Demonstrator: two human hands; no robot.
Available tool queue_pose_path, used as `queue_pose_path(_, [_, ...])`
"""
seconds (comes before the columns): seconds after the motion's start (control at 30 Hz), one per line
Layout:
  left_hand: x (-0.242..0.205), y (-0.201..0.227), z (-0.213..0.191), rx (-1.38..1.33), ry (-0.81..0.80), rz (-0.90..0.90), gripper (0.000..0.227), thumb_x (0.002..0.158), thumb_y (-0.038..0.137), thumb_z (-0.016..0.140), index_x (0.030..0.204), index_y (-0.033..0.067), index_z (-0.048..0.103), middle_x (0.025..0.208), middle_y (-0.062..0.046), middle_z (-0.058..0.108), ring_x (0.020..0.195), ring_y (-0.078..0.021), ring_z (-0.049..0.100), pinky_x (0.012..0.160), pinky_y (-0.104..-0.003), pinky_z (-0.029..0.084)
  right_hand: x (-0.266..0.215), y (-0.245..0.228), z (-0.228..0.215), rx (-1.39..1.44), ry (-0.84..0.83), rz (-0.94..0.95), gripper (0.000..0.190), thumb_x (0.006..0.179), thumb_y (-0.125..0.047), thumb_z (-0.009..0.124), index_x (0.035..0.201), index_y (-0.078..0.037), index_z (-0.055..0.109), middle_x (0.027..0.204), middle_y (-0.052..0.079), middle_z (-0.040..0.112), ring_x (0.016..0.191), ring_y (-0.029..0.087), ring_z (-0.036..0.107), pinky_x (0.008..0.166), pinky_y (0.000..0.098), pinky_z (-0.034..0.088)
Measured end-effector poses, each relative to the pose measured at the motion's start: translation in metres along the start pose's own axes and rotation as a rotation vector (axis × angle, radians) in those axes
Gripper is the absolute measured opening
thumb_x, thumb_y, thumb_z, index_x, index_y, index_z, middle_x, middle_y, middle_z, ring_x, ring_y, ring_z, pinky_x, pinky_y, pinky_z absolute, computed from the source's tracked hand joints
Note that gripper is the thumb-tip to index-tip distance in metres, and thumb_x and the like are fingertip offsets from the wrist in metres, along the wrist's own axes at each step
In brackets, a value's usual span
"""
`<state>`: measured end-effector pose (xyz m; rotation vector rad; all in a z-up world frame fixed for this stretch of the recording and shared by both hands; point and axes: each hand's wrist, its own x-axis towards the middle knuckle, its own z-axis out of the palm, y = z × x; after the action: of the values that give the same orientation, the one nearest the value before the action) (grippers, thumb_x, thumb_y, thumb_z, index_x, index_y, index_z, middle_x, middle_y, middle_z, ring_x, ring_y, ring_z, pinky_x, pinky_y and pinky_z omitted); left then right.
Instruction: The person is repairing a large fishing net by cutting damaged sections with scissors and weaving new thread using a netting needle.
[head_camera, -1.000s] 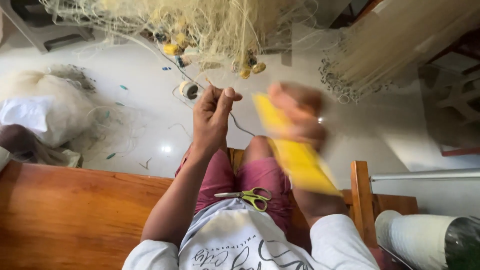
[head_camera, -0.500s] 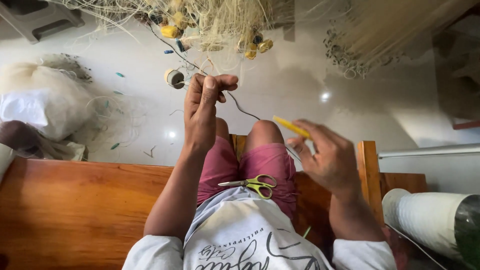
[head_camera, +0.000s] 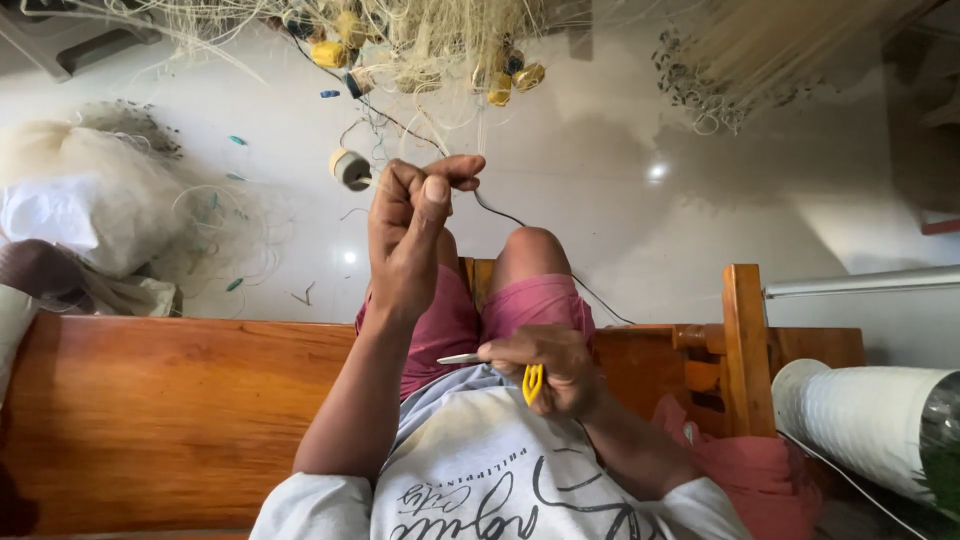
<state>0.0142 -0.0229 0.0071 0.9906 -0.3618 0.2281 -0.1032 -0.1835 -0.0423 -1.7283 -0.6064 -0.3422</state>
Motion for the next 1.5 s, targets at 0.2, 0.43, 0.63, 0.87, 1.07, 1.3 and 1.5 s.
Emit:
queue_pose_path(0.2, [-0.01, -0.011, -0.016, -0.076, -0.053, 0.041, 0.023, 0.1, 0.006, 0.056, 0.09, 0.0114, 0.036, 0.122, -0.022, 0.062, 0.112, -0.0268, 0.063, 0.097, -0.037, 0.048, 0.033, -0.016, -0.007, 0.138, -0.148, -0.157, 0.019, 0.092, -0.01, 0.066, 0.099, 0.003, 0.078, 0.058, 0.007, 0.053, 0.042, 0.019, 0.054, 0.043, 0.0279, 0.047])
queue_pose_path(0.43, [-0.014, -0.018, -0.019, 0.015, 0.074, 0.09, 0.032, 0.092, 0.011, 0.072, 0.093, 0.0107, 0.04, 0.107, -0.015, 0.06, 0.104, -0.0243, 0.064, 0.086, -0.03, 0.05, 0.086, -0.044, -0.053, -0.375, -0.301, -0.379, 0.057, 0.092, -0.058, 0.053, 0.103, -0.007, 0.075, 0.071, 0.009, 0.058, 0.055, 0.027, 0.059, 0.055, 0.0363, 0.052])
queue_pose_path(0.63, [-0.001, 0.013, -0.01, -0.158, 0.348, -0.09, 0.019, 0.101, 0.017, 0.051, 0.083, 0.0136, 0.048, 0.083, -0.009, 0.069, 0.073, -0.0122, 0.052, 0.067, -0.026, 0.039, 0.176, -0.046, -0.077, -0.929, -0.308, -0.543, 0.033, 0.106, -0.03, 0.06, 0.128, -0.008, 0.071, 0.108, 0.017, 0.054, 0.087, 0.03, 0.055, 0.076, 0.0447, 0.048])
queue_pose_path(0.87, [0.001, 0.017, -0.007, -0.226, 0.416, -0.107, 0.025, 0.1, 0.013, 0.051, 0.076, 0.0135, 0.048, 0.073, -0.013, 0.069, 0.061, -0.0113, 0.047, 0.061, -0.024, 0.039, 0.212, -0.028, -0.061, -0.951, -0.268, -0.627, 0.023, 0.102, -0.029, 0.078, 0.113, -0.009, 0.08, 0.092, 0.008, 0.051, 0.076, 0.027, 0.047, 0.073, 0.0412, 0.041])
queue_pose_path(1.07, [0.003, 0.002, -0.001, -0.487, 0.411, -0.261, 0.018, 0.095, 0.017, 0.059, 0.08, 0.0122, 0.05, 0.067, -0.02, 0.067, 0.06, -0.0209, 0.067, 0.053, -0.02, 0.042, 0.204, 0.027, -0.041, -0.32, -0.24, -0.528, 0.059, 0.085, -0.044, 0.081, 0.127, -0.004, 0.068, 0.1, 0.014, 0.059, 0.089, 0.03, 0.059, 0.086, 0.0424, 0.049])
queue_pose_path(1.3, [0.005, -0.047, 0.0, -0.169, 0.261, -0.088, 0.019, 0.094, 0.015, 0.063, 0.08, 0.0071, 0.053, 0.067, -0.011, 0.061, 0.061, -0.0147, 0.058, 0.057, -0.024, 0.044, 0.153, 0.008, -0.036, -0.335, -0.053, -0.56, 0.027, 0.09, -0.021, 0.078, 0.116, -0.016, 0.078, 0.12, 0.013, 0.036, 0.112, 0.026, 0.042, 0.104, 0.039, 0.04])
queue_pose_path(1.5, [0.005, -0.038, 0.005, 0.196, 0.203, 0.12, 0.028, 0.096, 0.018, 0.07, 0.079, 0.0116, 0.049, 0.076, -0.007, 0.062, 0.069, -0.0127, 0.05, 0.065, -0.027, 0.043, 0.056, 0.011, -0.07, 0.346, 0.371, -0.308, 0.023, 0.103, -0.033, 0.054, 0.113, -0.014, 0.048, 0.079, 0.013, 0.054, 0.053, 0.017, 0.049, 0.048, 0.0282, 0.048])
